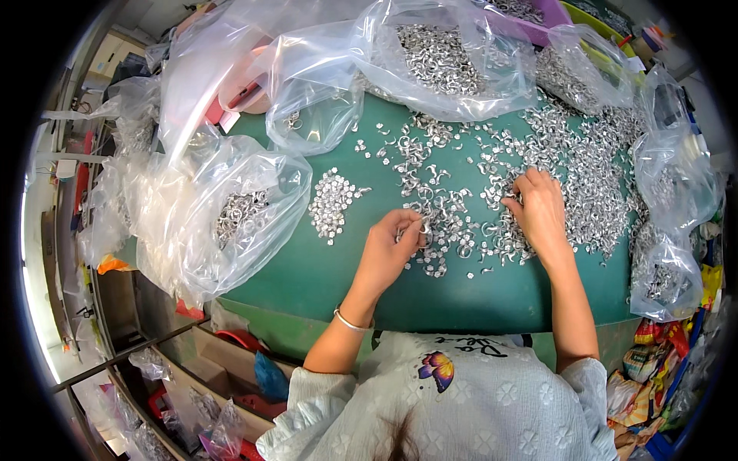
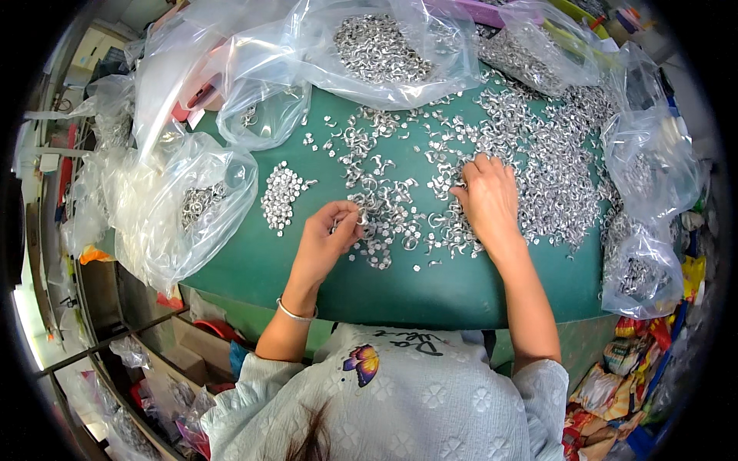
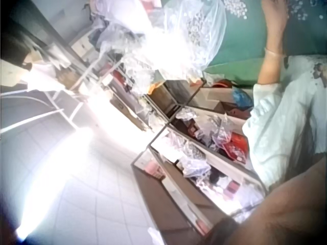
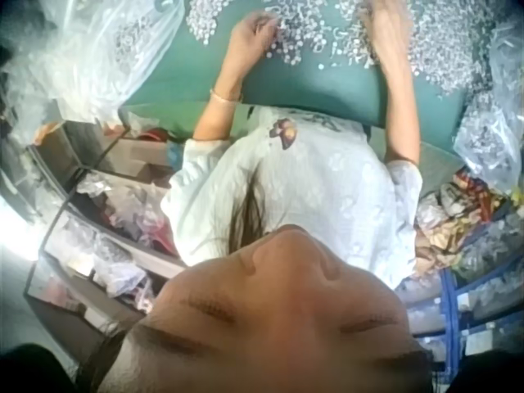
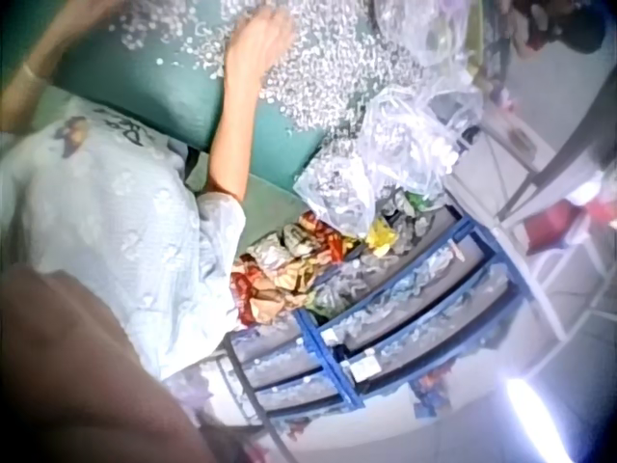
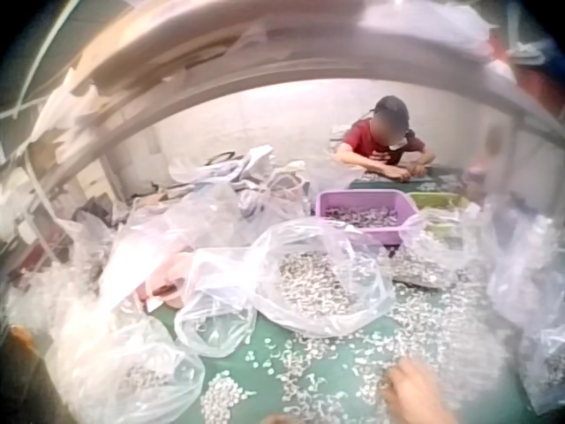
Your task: The person sorts small metal rings and components on a green work surface by hand, picking up individual pieces, grouping them together, and placing them into clear plastic bags.
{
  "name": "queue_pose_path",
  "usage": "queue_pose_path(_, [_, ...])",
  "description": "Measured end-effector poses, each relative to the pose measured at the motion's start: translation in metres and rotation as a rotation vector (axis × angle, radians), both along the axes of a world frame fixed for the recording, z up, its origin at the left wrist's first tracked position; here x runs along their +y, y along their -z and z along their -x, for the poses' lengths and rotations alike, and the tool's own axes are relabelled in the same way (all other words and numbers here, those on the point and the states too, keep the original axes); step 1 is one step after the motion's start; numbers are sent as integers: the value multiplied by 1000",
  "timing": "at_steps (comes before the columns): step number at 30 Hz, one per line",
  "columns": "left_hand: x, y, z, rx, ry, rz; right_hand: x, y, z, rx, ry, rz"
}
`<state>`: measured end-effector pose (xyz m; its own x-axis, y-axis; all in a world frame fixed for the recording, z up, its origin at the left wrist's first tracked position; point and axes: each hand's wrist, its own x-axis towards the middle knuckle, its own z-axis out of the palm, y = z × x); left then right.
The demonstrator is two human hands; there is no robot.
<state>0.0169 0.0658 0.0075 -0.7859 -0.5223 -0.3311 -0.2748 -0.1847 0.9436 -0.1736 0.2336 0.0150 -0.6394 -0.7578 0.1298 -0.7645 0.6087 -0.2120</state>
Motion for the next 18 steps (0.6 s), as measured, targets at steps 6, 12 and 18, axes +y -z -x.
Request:
queue_pose_path(6, [0, 3, -1, 16, 5, -61, 0, 1, 5, -45, -94, 109])
queue_pose_path(12, [4, 2, -1, 17, -33, -19, 14, 5, 4, -1000, 251, 700])
queue_pose_path(18, [11, 2, 0, 103, -53, -458, -13, -7, -55, -1759, 111, 697])
